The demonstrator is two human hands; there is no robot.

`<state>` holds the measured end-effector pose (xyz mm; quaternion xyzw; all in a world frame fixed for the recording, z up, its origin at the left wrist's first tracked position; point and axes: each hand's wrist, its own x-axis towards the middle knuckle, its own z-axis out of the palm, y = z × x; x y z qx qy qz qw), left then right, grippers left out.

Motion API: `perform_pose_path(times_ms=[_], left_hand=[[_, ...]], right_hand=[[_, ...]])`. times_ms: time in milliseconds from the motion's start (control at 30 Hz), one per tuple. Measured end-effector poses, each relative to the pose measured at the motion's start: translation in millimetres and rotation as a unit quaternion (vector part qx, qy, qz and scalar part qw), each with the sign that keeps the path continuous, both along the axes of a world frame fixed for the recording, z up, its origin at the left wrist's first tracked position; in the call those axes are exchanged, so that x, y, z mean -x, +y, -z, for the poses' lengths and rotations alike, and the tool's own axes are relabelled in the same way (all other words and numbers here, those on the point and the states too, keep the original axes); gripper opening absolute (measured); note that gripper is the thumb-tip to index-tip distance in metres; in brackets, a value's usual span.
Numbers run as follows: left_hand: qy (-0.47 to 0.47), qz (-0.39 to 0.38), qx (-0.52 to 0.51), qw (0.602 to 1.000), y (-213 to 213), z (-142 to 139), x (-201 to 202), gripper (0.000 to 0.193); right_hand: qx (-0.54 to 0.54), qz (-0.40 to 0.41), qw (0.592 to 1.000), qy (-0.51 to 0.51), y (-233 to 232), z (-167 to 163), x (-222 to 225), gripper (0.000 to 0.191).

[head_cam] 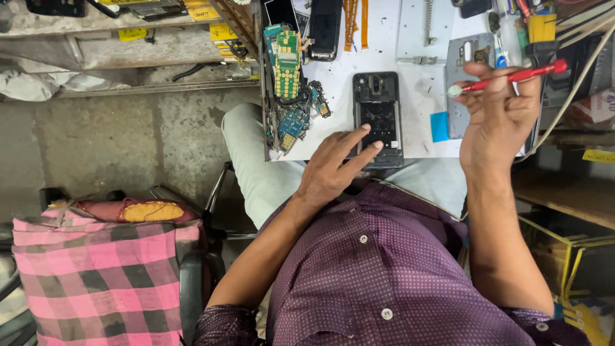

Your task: The person sits at a repair workbench, presses the power and keypad buttons on a smartphone, removes its back cover and battery, and uses a red screwdriver to unscrew screws from the phone's rear housing. Other phones and disassembled circuit boards lie on the bench around the work area.

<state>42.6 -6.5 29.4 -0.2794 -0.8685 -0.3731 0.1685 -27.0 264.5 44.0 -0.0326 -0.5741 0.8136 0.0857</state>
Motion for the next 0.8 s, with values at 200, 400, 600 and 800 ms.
perform_pose_path(times_ms=[200,400,600,800], left_hand=[[-0.023,0.000,0.066,0.998,1.5,8.6,-2.7,0.055],[-0.040,-0.030,0.152,0.987,3.4,9.2,-0.3,0.059],[-0.088,0.001,0.050,0.995,1.1,1.7,3.3,0.064],[-0.088,0.005,0.049,0.995,-3.9,5.8,10.9,0.060]], right_hand=[[-0.090,-0.010,0.996,0.024,-6.0,8.4,4.9,0.017],[-0.184,-0.044,0.981,0.052,-16.4,13.7,20.5,0.056],[-0.234,-0.083,0.962,0.110,-22.5,27.8,32.9,0.070],[-0.227,-0.109,0.962,0.104,-24.3,35.7,35.5,0.065]])
